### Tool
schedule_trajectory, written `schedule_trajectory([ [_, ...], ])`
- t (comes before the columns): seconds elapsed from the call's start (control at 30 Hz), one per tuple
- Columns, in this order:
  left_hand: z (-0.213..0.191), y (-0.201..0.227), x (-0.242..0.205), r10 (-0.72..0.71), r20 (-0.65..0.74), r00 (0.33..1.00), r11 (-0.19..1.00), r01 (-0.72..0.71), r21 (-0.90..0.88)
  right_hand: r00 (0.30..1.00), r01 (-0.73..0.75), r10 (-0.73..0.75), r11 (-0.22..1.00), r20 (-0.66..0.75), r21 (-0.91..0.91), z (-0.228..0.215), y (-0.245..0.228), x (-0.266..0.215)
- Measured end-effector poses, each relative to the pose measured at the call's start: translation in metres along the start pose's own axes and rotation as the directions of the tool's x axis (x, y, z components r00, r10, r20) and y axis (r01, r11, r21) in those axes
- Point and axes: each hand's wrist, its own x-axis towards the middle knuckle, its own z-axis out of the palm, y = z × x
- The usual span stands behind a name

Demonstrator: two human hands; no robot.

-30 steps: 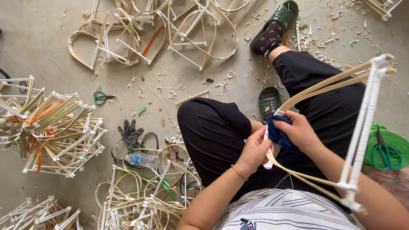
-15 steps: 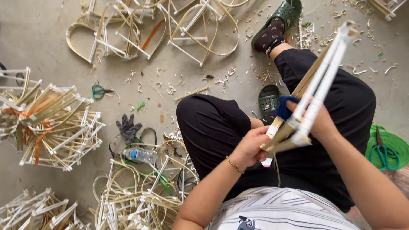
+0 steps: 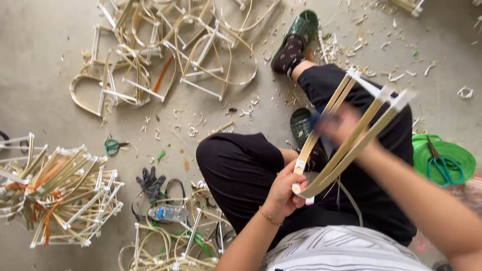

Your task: Manually assemble and secure bamboo or wooden strips into structural components for furniture manufacturing.

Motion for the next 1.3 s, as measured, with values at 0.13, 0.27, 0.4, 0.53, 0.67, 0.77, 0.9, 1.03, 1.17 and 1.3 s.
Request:
schedule_trajectory([
  [0.13,0.007,0.006,-0.003,-0.010,-0.021,1.000,1.000,0.010,0.005,0.968,-0.062,0.057,0.998,0.242,0.010,0.001,0.016,0.009],
  [0.27,0.008,-0.001,-0.008,-0.033,-0.108,0.994,0.997,0.041,0.071,0.992,0.123,-0.125,0.969,-0.002,0.215,-0.049,-0.005,0.044],
  [0.4,-0.024,0.025,0.013,0.109,-0.167,0.980,0.992,-0.096,0.087,0.829,0.492,-0.558,0.702,0.031,-0.516,-0.067,0.010,-0.026],
  [0.53,-0.089,0.135,0.025,0.402,-0.340,0.850,0.914,-0.395,0.094,0.973,-0.228,0.232,0.965,-0.019,0.131,-0.142,0.071,-0.069],
  [0.67,-0.093,0.211,0.047,0.555,-0.393,0.733,0.830,-0.458,0.319,0.890,-0.362,0.346,0.932,-0.298,0.003,-0.201,0.187,-0.094],
  [0.77,-0.068,0.194,0.074,0.495,-0.311,0.811,0.789,-0.269,0.553,0.851,-0.492,0.410,0.842,-0.329,-0.222,-0.200,0.277,-0.115],
  [0.9,-0.077,0.138,0.111,0.324,-0.274,0.906,0.778,-0.091,0.621,0.893,-0.449,0.381,0.710,-0.240,-0.543,-0.224,0.295,-0.100],
  [1.03,-0.153,0.104,0.136,0.175,-0.401,0.899,0.719,0.162,0.676,0.774,-0.633,0.536,0.678,-0.337,-0.374,-0.274,0.325,-0.061],
  [1.17,-0.252,0.072,0.141,0.108,-0.500,0.859,0.611,0.339,0.715,0.498,-0.827,0.697,0.561,-0.516,-0.040,-0.312,0.368,-0.047],
  [1.3,-0.299,0.056,0.129,0.178,-0.480,0.859,0.526,0.329,0.784,0.482,-0.850,0.418,0.436,-0.770,-0.295,-0.324,0.491,-0.066],
])
